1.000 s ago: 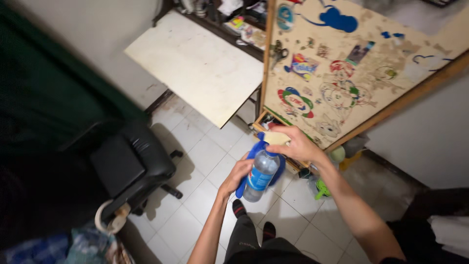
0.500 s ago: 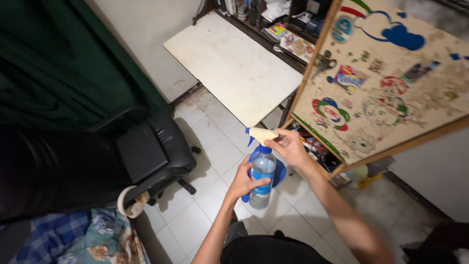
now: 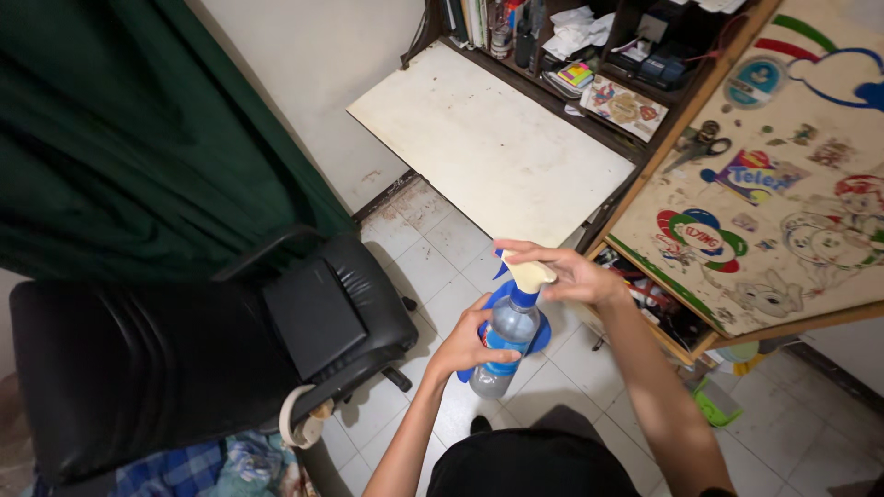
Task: The person sweeps a white table with a small brush and dustpan, then sprays the surface with a cleaning solution and wipes it with a blue cloth. Finally, the person places a closed laptop on the cleaned table.
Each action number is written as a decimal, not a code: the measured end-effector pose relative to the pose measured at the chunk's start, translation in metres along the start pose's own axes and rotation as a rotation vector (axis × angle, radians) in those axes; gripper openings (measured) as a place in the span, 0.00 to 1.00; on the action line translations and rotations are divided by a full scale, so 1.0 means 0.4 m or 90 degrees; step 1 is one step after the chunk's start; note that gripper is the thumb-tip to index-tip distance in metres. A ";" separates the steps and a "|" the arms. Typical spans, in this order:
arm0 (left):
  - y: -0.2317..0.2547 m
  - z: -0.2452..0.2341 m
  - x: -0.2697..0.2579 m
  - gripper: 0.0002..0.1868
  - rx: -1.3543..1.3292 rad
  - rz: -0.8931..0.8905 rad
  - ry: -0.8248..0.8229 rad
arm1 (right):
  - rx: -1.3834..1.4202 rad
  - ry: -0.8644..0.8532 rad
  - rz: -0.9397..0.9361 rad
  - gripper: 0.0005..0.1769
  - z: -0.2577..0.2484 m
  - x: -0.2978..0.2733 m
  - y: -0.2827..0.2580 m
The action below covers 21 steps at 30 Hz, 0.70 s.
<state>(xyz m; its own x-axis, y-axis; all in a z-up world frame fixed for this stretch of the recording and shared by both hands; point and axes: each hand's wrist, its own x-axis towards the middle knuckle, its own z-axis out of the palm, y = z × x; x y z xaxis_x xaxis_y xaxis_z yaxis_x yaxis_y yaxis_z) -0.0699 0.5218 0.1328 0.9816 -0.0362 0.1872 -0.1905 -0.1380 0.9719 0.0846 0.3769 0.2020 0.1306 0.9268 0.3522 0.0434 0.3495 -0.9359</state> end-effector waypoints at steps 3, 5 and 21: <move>-0.015 -0.058 0.020 0.24 -0.040 -0.018 0.012 | -0.135 0.053 0.059 0.22 -0.029 0.066 0.027; -0.025 -0.089 0.042 0.23 -0.006 -0.015 0.061 | -0.388 0.124 0.068 0.20 -0.046 0.112 0.037; -0.206 -0.383 0.471 0.25 -0.073 0.000 0.033 | 0.078 0.067 0.092 0.40 -0.486 0.415 0.236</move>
<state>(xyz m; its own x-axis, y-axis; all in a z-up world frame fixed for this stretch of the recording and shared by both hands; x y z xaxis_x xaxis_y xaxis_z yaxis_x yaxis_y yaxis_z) 0.1321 0.6779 0.1097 0.9812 0.0150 0.1922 -0.1918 -0.0235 0.9812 0.3030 0.5371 0.1710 0.2290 0.9515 0.2055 -0.1039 0.2338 -0.9667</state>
